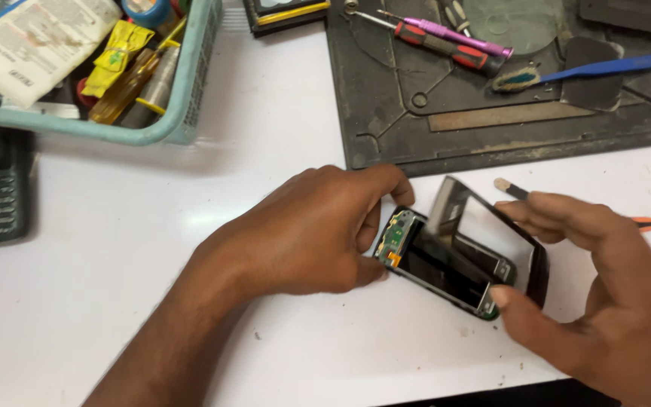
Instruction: The person aligns and presses a flexible ribbon cable onto the phone's internal display assembly, then places the front cover onto the phone body and presses the edges to seat it. The person then uses a screwdriver to tighten screws on the back of the phone.
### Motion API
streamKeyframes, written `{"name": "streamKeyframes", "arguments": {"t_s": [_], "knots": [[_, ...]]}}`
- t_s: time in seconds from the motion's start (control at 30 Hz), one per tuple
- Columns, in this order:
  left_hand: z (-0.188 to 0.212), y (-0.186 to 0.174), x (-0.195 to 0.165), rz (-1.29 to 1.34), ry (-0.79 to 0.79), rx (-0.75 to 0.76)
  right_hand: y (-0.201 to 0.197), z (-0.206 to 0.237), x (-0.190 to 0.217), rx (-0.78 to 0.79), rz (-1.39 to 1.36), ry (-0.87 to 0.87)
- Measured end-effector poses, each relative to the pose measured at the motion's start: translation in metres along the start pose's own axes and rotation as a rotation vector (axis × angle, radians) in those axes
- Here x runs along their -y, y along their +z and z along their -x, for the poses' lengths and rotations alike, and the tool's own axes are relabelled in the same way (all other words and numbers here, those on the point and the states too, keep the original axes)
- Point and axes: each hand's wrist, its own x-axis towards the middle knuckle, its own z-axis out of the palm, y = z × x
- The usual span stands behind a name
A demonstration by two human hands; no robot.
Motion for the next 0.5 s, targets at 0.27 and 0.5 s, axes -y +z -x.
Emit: {"name": "streamKeyframes", "arguments": {"t_s": [0.27,0.5], "knots": [[-0.0017,0.0013,0.0051,0.029,0.063,-0.026,0.0036,-0.0053,0.0009,0.14,0.402,-0.173],[-0.0059,0.0022,0.0074,0.024,0.028,-0.009,0.0075,-0.0061,0.0025,0.149,0.428,-0.197]]}}
